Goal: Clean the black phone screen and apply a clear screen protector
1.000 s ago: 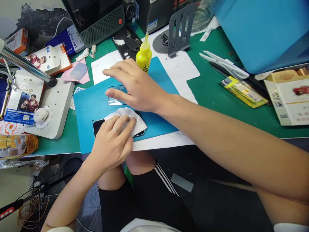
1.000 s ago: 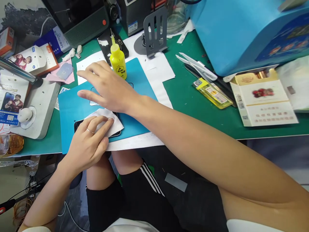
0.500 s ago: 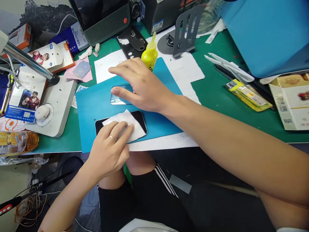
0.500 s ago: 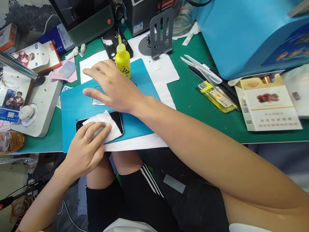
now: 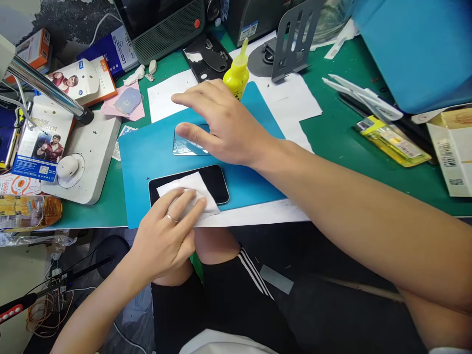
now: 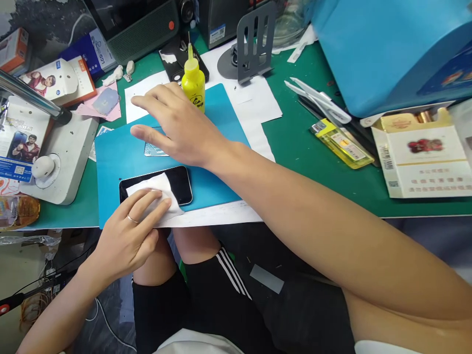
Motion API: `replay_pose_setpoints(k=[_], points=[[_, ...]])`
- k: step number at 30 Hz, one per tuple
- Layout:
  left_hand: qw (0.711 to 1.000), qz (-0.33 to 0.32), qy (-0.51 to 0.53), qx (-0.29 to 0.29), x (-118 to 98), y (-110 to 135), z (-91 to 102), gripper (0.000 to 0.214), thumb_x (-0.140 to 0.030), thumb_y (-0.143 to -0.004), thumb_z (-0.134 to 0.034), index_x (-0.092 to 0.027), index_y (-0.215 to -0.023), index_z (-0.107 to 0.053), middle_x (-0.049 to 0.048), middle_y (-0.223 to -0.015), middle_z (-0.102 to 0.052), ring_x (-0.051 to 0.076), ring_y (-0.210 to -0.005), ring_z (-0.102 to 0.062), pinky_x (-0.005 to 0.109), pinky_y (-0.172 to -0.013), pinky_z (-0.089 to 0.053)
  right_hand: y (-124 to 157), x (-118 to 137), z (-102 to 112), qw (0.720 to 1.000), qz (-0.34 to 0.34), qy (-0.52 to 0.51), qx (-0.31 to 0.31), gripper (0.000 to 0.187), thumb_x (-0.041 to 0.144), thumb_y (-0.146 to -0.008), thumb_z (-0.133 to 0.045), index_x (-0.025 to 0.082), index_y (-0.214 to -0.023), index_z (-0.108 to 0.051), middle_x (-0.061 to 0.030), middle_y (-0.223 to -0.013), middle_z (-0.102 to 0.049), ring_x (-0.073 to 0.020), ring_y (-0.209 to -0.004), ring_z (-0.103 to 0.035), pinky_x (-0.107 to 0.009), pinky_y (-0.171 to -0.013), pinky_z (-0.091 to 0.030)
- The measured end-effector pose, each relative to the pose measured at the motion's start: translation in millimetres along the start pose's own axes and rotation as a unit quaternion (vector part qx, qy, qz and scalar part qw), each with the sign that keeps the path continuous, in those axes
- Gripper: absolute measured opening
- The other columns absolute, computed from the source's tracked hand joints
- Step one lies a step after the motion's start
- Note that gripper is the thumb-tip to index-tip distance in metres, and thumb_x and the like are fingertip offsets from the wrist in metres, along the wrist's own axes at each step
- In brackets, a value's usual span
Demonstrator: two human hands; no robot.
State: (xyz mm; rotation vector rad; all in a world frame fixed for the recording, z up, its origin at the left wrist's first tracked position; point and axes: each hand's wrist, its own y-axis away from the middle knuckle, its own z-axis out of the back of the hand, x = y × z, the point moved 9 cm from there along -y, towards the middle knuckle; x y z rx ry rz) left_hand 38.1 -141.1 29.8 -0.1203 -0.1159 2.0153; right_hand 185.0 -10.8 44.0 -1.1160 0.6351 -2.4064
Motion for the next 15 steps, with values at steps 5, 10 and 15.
replay_pose_setpoints(k=[5, 10, 15], points=[[1.0, 0.007, -0.004, -0.023, 4.1, 1.8, 2.5, 0.049, -0.008, -0.097, -0.048, -0.004, -0.144, -0.058, 0.0213, -0.142, -0.059, 0.038, -0.133, -0.056, 0.055, -0.116, -0.052, -0.5, -0.3, -3.8, 1.0, -0.002, -0.012, 0.014, 0.066, 0.079, -0.099, -0.033, 0.038, -0.138, -0.067, -0.0067, -0.139, -0.071, -0.0315, -0.132, -0.059, -0.052, -0.119, -0.043], [1.0, 0.0, 0.016, -0.02, 1.7, 0.3, -2.1, 0.05, -0.007, -0.097, -0.047, -0.006, -0.145, -0.057, 0.0198, -0.142, -0.058, 0.036, -0.134, -0.054, 0.055, -0.117, -0.052, -0.6, -1.2, -0.8, 1.0, -0.008, -0.005, 0.001, 0.065, 0.079, -0.099, -0.033, 0.038, -0.136, -0.067, -0.0065, -0.138, -0.072, -0.0326, -0.131, -0.06, -0.053, -0.117, -0.044], [0.999, 0.034, 0.014, -0.033, 1.4, 2.4, -3.4, 0.052, -0.005, -0.095, -0.048, -0.005, -0.146, -0.055, 0.0221, -0.142, -0.057, 0.036, -0.136, -0.053, 0.056, -0.119, -0.05, -0.3, 5.4, -2.4, 1.0, 0.006, 0.006, 0.019, 0.07, 0.079, -0.1, -0.028, 0.036, -0.139, -0.066, -0.0064, -0.14, -0.07, -0.032, -0.133, -0.058, -0.051, -0.119, -0.044]])
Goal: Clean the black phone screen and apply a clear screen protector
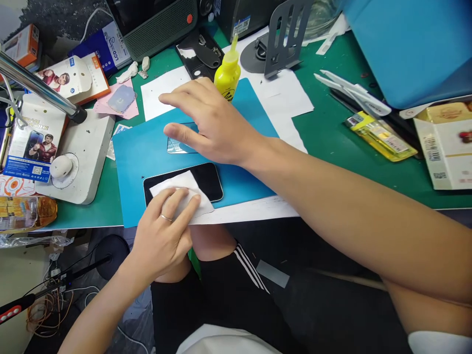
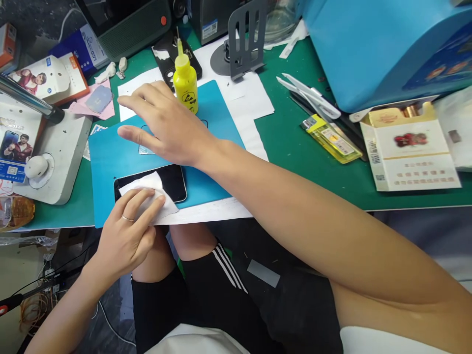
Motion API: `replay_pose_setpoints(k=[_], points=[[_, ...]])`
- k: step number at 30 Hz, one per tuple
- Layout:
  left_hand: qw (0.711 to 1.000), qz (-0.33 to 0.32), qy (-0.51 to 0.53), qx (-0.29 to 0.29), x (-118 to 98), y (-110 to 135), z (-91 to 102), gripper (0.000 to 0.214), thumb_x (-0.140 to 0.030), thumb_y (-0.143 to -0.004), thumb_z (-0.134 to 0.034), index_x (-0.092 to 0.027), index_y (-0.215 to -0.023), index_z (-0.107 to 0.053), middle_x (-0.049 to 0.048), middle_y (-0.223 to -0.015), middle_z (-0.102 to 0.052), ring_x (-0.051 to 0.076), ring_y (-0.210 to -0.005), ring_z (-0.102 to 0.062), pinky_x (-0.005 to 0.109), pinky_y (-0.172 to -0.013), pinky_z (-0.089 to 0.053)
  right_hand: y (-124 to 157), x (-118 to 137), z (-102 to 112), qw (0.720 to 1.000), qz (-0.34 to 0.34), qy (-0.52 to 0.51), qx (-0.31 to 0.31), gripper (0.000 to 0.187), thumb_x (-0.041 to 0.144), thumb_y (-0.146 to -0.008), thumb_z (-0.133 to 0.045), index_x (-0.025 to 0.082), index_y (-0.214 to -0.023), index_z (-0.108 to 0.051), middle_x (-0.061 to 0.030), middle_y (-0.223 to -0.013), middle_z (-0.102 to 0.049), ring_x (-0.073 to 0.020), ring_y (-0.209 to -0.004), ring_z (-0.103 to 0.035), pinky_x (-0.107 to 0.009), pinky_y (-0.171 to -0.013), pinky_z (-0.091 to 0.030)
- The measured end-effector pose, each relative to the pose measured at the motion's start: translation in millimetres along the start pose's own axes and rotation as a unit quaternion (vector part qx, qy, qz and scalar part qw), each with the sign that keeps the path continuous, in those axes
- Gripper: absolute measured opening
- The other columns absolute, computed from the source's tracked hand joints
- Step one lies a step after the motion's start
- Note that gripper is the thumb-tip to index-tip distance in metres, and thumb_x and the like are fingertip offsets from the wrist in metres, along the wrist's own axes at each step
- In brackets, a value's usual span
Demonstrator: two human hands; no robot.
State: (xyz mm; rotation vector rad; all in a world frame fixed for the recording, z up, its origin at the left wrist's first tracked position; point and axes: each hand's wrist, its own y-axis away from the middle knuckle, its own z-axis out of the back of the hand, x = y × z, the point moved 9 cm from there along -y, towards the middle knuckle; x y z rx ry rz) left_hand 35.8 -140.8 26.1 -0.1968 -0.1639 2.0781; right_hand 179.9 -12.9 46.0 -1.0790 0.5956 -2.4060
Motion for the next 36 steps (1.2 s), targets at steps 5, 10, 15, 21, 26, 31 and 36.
replay_pose_setpoints(k=[5, 10, 15, 21, 26, 31, 36], points=[[1.0, 0.019, 0.006, 0.004, -0.2, 7.2, -0.2, 0.055, -0.006, -0.095, -0.047, -0.01, -0.149, -0.052, 0.0209, -0.145, -0.057, 0.035, -0.14, -0.052, 0.055, -0.118, -0.051, 4.1, -2.7, -1.3, 1.0, -0.008, -0.008, 0.002, 0.059, 0.074, -0.101, -0.037, 0.039, -0.139, -0.065, -0.0053, -0.14, -0.071, -0.0318, -0.133, -0.059, -0.053, -0.119, -0.044], [1.0, 0.027, -0.006, -0.007, 0.9, 7.3, 0.5, 0.055, -0.007, -0.094, -0.047, -0.011, -0.149, -0.053, 0.0217, -0.142, -0.058, 0.035, -0.137, -0.054, 0.055, -0.116, -0.052, 5.4, -0.7, -9.0, 1.0, 0.006, -0.011, 0.023, 0.051, 0.065, -0.101, -0.047, 0.036, -0.138, -0.067, -0.0073, -0.14, -0.071, -0.0351, -0.134, -0.06, -0.058, -0.117, -0.046], [1.0, 0.009, -0.004, -0.006, -2.2, 4.3, -1.1, 0.054, -0.005, -0.094, -0.048, -0.008, -0.148, -0.054, 0.0213, -0.143, -0.058, 0.035, -0.137, -0.053, 0.054, -0.117, -0.05, 5.5, -2.1, -7.0, 1.0, -0.013, -0.005, 0.023, 0.048, 0.065, -0.101, -0.045, 0.04, -0.136, -0.066, -0.004, -0.14, -0.07, -0.0329, -0.136, -0.058, -0.055, -0.118, -0.046], [1.0, 0.005, 0.007, -0.011, -0.5, 5.6, 0.8, 0.05, -0.004, -0.093, -0.051, -0.004, -0.142, -0.059, 0.0235, -0.142, -0.057, 0.036, -0.136, -0.053, 0.054, -0.117, -0.049, 2.8, -2.5, -8.0, 1.0, -0.001, -0.007, 0.019, 0.053, 0.07, -0.1, -0.042, 0.04, -0.135, -0.068, -0.0025, -0.135, -0.072, -0.03, -0.134, -0.059, -0.05, -0.119, -0.045], [1.0, 0.006, -0.002, -0.008, 0.0, 1.1, -3.1, 0.054, -0.004, -0.092, -0.051, -0.006, -0.146, -0.057, 0.0231, -0.144, -0.056, 0.036, -0.138, -0.052, 0.052, -0.119, -0.047, 2.3, -2.6, -5.9, 1.0, -0.012, -0.004, 0.022, 0.053, 0.069, -0.101, -0.039, 0.039, -0.135, -0.068, -0.0036, -0.136, -0.071, -0.0305, -0.134, -0.059, -0.049, -0.12, -0.043], [1.0, 0.0, 0.006, 0.001, -0.7, 3.0, -2.7, 0.055, -0.005, -0.093, -0.05, -0.007, -0.147, -0.056, 0.0224, -0.145, -0.056, 0.036, -0.138, -0.052, 0.053, -0.119, -0.048, 2.5, -0.5, -3.2, 1.0, -0.011, -0.008, 0.025, 0.051, 0.069, -0.1, -0.041, 0.041, -0.134, -0.067, -0.0027, -0.135, -0.072, -0.0317, -0.135, -0.058, -0.051, -0.121, -0.042], [1.0, 0.018, 0.005, 0.014, 3.4, 6.3, -0.7, 0.055, -0.004, -0.094, -0.049, -0.01, -0.148, -0.055, 0.0213, -0.146, -0.055, 0.036, -0.14, -0.05, 0.053, -0.119, -0.047, 2.0, 0.1, -3.5, 1.0, -0.008, -0.005, 0.026, 0.049, 0.063, -0.102, -0.042, 0.038, -0.135, -0.068, -0.0045, -0.135, -0.071, -0.0317, -0.135, -0.058, -0.05, -0.121, -0.044]])
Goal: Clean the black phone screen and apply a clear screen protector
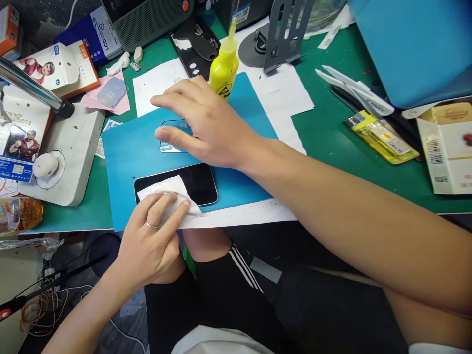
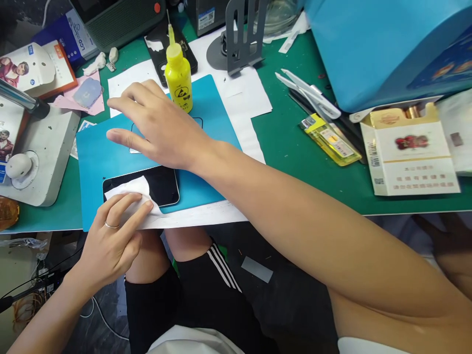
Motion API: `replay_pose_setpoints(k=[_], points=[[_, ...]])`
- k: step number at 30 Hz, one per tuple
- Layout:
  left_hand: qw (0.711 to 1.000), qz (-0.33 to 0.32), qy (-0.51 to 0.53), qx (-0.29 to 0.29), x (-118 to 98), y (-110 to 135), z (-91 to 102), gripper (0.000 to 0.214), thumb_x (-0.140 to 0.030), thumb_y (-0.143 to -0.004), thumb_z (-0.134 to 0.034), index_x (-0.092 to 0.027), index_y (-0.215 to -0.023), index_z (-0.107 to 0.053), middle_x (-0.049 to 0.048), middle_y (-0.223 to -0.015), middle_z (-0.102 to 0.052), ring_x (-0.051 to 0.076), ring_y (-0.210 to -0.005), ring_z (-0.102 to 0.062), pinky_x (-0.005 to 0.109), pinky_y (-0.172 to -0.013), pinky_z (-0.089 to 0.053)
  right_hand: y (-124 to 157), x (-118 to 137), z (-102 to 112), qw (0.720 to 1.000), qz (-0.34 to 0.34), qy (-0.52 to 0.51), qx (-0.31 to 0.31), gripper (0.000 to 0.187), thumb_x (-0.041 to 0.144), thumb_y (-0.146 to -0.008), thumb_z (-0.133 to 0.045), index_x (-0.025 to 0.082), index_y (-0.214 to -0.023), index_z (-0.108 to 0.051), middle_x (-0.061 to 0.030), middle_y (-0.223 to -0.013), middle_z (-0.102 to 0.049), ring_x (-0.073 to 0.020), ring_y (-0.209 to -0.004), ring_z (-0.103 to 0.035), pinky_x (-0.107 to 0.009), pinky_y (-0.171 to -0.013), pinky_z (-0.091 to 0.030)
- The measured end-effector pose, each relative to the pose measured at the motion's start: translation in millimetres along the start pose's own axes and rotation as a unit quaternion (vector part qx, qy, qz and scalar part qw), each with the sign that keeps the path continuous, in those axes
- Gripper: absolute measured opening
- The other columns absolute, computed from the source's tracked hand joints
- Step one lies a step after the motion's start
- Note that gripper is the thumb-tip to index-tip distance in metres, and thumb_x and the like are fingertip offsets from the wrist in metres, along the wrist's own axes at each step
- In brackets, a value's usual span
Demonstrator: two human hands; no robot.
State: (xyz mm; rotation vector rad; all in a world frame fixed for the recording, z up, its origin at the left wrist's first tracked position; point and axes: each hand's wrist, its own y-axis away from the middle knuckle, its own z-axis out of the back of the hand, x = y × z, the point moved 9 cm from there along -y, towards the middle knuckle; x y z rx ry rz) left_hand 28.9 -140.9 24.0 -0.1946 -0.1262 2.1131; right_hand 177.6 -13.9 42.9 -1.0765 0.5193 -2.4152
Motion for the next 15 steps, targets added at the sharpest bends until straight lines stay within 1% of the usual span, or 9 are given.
replay_pose_setpoints(k=[2, 4, 8, 10, 13, 15], points=[[1.0, -0.01, -0.001, 0.002, -1.7, -2.1, -0.2, 0.055, -0.004, -0.094, -0.049, -0.01, -0.148, -0.055, 0.0222, -0.146, -0.054, 0.036, -0.14, -0.05, 0.053, -0.119, -0.047, -0.5, -0.6, -1.6, 1.0, 0.005, 0.0, 0.0, 0.051, 0.066, -0.1, -0.043, 0.039, -0.136, -0.067, -0.0034, -0.134, -0.071, -0.0315, -0.133, -0.059, -0.051, -0.119, -0.045], [1.0, -0.016, -0.001, 0.001, -3.3, -4.1, -0.8, 0.055, -0.004, -0.094, -0.049, -0.009, -0.148, -0.054, 0.022, -0.147, -0.053, 0.036, -0.14, -0.05, 0.053, -0.119, -0.046, -0.8, -2.3, -1.9, 1.0, 0.007, -0.001, -0.007, 0.056, 0.071, -0.1, -0.04, 0.038, -0.136, -0.067, -0.0032, -0.132, -0.071, -0.0311, -0.132, -0.059, -0.051, -0.118, -0.046], [1.0, -0.008, 0.005, -0.002, -3.2, -4.7, -1.4, 0.054, -0.002, -0.094, -0.049, -0.009, -0.146, -0.056, 0.0215, -0.145, -0.053, 0.036, -0.14, -0.049, 0.052, -0.119, -0.045, -1.1, -3.2, -1.8, 1.0, 0.018, 0.005, -0.018, 0.062, 0.07, -0.101, -0.036, 0.032, -0.138, -0.068, -0.0046, -0.129, -0.072, -0.0304, -0.13, -0.06, -0.05, -0.119, -0.046], [1.0, -0.011, 0.007, -0.005, -3.7, -3.8, -0.9, 0.054, -0.003, -0.094, -0.05, -0.009, -0.147, -0.055, 0.0217, -0.146, -0.053, 0.037, -0.138, -0.05, 0.053, -0.119, -0.046, -1.2, -3.0, -3.3, 1.0, 0.02, 0.006, -0.014, 0.064, 0.072, -0.1, -0.037, 0.032, -0.139, -0.067, -0.0036, -0.13, -0.072, -0.03, -0.13, -0.06, -0.049, -0.119, -0.047], [1.0, -0.011, 0.007, -0.008, -2.7, -1.9, 0.4, 0.054, -0.003, -0.094, -0.05, -0.01, -0.147, -0.056, 0.0211, -0.147, -0.053, 0.037, -0.138, -0.05, 0.053, -0.119, -0.045, -0.9, -2.7, -3.4, 1.0, 0.014, 0.005, -0.014, 0.059, 0.069, -0.101, -0.039, 0.034, -0.139, -0.067, -0.0034, -0.131, -0.072, -0.0295, -0.131, -0.06, -0.049, -0.119, -0.046], [1.0, -0.004, 0.003, -0.005, -1.2, -2.1, 0.0, 0.054, -0.003, -0.094, -0.049, -0.01, -0.147, -0.056, 0.0209, -0.146, -0.053, 0.036, -0.138, -0.05, 0.052, -0.119, -0.046, -0.5, -1.8, -2.3, 1.0, 0.013, 0.004, -0.015, 0.055, 0.064, -0.102, -0.041, 0.032, -0.138, -0.067, -0.0051, -0.132, -0.071, -0.0302, -0.131, -0.059, -0.049, -0.119, -0.046]])
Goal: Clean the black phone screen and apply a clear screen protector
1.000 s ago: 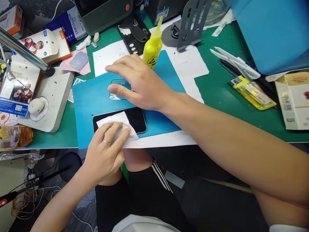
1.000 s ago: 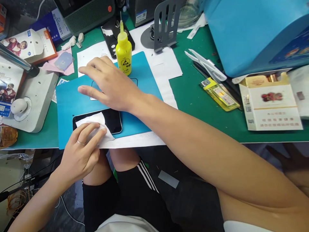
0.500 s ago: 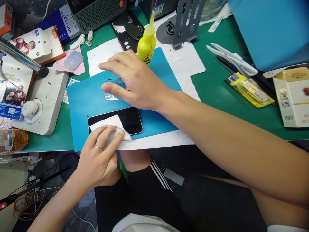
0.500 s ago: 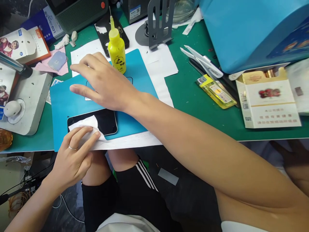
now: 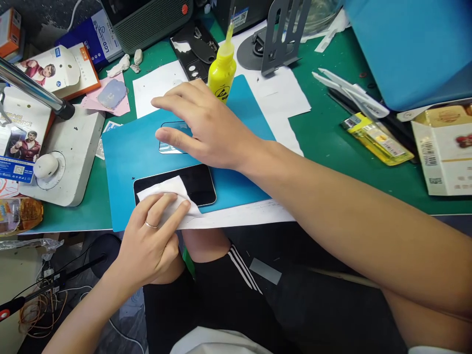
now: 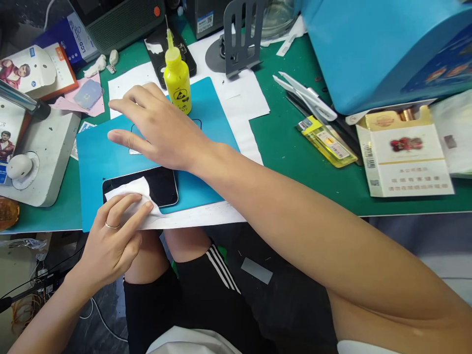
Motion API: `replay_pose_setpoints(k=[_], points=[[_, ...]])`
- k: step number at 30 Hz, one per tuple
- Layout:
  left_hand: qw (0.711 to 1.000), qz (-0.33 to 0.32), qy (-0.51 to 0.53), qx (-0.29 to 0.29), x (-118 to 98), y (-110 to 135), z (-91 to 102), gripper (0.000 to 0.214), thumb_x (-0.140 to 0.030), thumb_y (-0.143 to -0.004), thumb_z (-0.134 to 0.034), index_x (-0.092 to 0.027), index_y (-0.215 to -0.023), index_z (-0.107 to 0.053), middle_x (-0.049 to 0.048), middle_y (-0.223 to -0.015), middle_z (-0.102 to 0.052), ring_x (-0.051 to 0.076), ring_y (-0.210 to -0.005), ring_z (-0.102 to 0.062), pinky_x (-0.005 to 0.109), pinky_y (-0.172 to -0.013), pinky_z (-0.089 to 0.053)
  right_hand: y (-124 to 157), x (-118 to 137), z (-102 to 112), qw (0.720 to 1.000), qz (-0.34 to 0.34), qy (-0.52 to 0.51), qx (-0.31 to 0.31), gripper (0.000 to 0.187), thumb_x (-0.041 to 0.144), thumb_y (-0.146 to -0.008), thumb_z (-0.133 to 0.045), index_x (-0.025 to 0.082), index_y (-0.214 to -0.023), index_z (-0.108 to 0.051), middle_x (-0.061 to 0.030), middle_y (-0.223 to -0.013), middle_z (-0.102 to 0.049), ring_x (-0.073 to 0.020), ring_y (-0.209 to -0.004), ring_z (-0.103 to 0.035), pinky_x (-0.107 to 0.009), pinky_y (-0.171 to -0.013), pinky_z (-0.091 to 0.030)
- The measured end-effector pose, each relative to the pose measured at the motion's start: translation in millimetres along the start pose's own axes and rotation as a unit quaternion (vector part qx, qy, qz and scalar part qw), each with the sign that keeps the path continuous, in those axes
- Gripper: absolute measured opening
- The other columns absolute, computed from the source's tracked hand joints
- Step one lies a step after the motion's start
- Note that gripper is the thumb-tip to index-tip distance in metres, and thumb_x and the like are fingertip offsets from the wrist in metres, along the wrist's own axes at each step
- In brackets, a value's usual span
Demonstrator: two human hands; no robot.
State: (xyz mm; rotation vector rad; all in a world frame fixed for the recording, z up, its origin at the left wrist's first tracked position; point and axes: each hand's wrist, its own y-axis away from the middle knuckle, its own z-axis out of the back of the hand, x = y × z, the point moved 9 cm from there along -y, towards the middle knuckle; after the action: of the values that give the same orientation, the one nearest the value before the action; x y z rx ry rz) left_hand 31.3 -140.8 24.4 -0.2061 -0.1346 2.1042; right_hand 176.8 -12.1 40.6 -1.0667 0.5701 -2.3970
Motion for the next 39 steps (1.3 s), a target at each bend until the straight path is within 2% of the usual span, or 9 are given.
replay_pose_setpoints(k=[3, 8, 12, 16, 20, 24, 31, 36, 39], points=[[1.0, 0.0, -0.009, 0.002, -1.0, -3.6, -2.1, 0.054, -0.004, -0.094, -0.049, -0.01, -0.147, -0.056, 0.0218, -0.146, -0.054, 0.036, -0.138, -0.051, 0.054, -0.118, -0.047, -0.1, 1.5, 0.1, 1.0, 0.005, -0.006, 0.005, 0.055, 0.063, -0.102, -0.042, 0.03, -0.139, -0.066, -0.0075, -0.133, -0.071, -0.0306, -0.132, -0.059, -0.049, -0.12, -0.045], [1.0, -0.008, -0.006, 0.0, -2.6, 1.2, -0.4, 0.058, -0.006, -0.093, -0.05, -0.012, -0.151, -0.053, 0.0211, -0.148, -0.054, 0.037, -0.141, -0.05, 0.054, -0.119, -0.047, -0.3, -0.3, -0.1, 1.0, -0.011, -0.001, 0.016, 0.052, 0.066, -0.1, -0.043, 0.038, -0.138, -0.066, -0.0033, -0.132, -0.07, -0.0303, -0.133, -0.058, -0.05, -0.12, -0.045], [1.0, 0.017, -0.012, 0.016, 3.4, 10.4, 1.9, 0.057, -0.006, -0.093, -0.051, -0.011, -0.15, -0.054, 0.0227, -0.148, -0.053, 0.037, -0.142, -0.05, 0.054, -0.119, -0.047, -0.6, 1.2, -0.3, 1.0, -0.017, -0.004, 0.019, 0.051, 0.06, -0.1, -0.044, 0.035, -0.139, -0.067, -0.0051, -0.133, -0.07, -0.0312, -0.134, -0.057, -0.051, -0.121, -0.044], [1.0, 0.001, -0.016, 0.009, -6.5, 2.1, -2.3, 0.058, -0.007, -0.093, -0.051, -0.009, -0.151, -0.053, 0.0229, -0.149, -0.055, 0.038, -0.142, -0.05, 0.057, -0.119, -0.047, -0.8, 1.0, -0.4, 1.0, -0.01, -0.008, 0.013, 0.053, 0.068, -0.099, -0.042, 0.04, -0.137, -0.066, -0.0029, -0.134, -0.07, -0.0313, -0.132, -0.058, -0.051, -0.119, -0.045], [1.0, 0.0, -0.013, 0.008, -13.4, -2.2, -5.4, 0.06, -0.006, -0.092, -0.051, -0.007, -0.152, -0.052, 0.0207, -0.149, -0.058, 0.037, -0.143, -0.05, 0.055, -0.122, -0.045, 0.5, 0.0, 3.6, 1.0, -0.013, 0.003, 0.013, 0.059, 0.071, -0.102, -0.035, 0.035, -0.138, -0.065, -0.0056, -0.136, -0.07, -0.0307, -0.134, -0.057, -0.048, -0.121, -0.043], [1.0, 0.005, -0.023, 0.004, -10.4, -0.5, -3.2, 0.057, -0.006, -0.093, -0.05, -0.006, -0.15, -0.054, 0.0224, -0.15, -0.059, 0.039, -0.143, -0.052, 0.055, -0.12, -0.046, -0.3, 0.5, 3.8, 1.0, -0.005, -0.002, 0.007, 0.059, 0.07, -0.102, -0.035, 0.035, -0.138, -0.066, -0.006, -0.136, -0.07, -0.0311, -0.132, -0.058, -0.05, -0.119, -0.045], [1.0, 0.018, -0.02, 0.012, -12.2, -20.2, -12.8, 0.055, -0.015, -0.102, -0.046, -0.006, -0.156, -0.05, 0.0159, -0.161, -0.056, 0.033, -0.155, -0.047, 0.046, -0.132, -0.031, -1.2, 0.5, 1.9, 1.0, -0.005, -0.009, 0.007, 0.062, 0.067, -0.103, -0.036, 0.029, -0.141, -0.066, -0.0075, -0.136, -0.07, -0.0306, -0.132, -0.057, -0.049, -0.12, -0.044], [0.999, 0.025, -0.037, 0.005, -15.8, -28.5, -11.4, 0.054, -0.023, -0.105, -0.045, -0.005, -0.156, -0.051, 0.0168, -0.163, -0.053, 0.034, -0.155, -0.048, 0.046, -0.131, -0.033, 0.5, 2.1, 4.0, 1.0, -0.009, -0.003, 0.014, 0.054, 0.063, -0.104, -0.039, 0.032, -0.14, -0.064, -0.0066, -0.137, -0.069, -0.0305, -0.135, -0.056, -0.05, -0.121, -0.042], [0.999, 0.033, -0.037, 0.004, -19.6, -28.7, -11.1, 0.054, -0.024, -0.104, -0.046, -0.006, -0.155, -0.052, 0.0154, -0.162, -0.054, 0.033, -0.153, -0.05, 0.045, -0.13, -0.035, -1.3, -1.7, 1.8, 1.0, -0.009, -0.006, 0.013, 0.059, 0.068, -0.102, -0.037, 0.032, -0.14, -0.064, -0.0067, -0.137, -0.07, -0.0316, -0.134, -0.057, -0.051, -0.12, -0.043]])
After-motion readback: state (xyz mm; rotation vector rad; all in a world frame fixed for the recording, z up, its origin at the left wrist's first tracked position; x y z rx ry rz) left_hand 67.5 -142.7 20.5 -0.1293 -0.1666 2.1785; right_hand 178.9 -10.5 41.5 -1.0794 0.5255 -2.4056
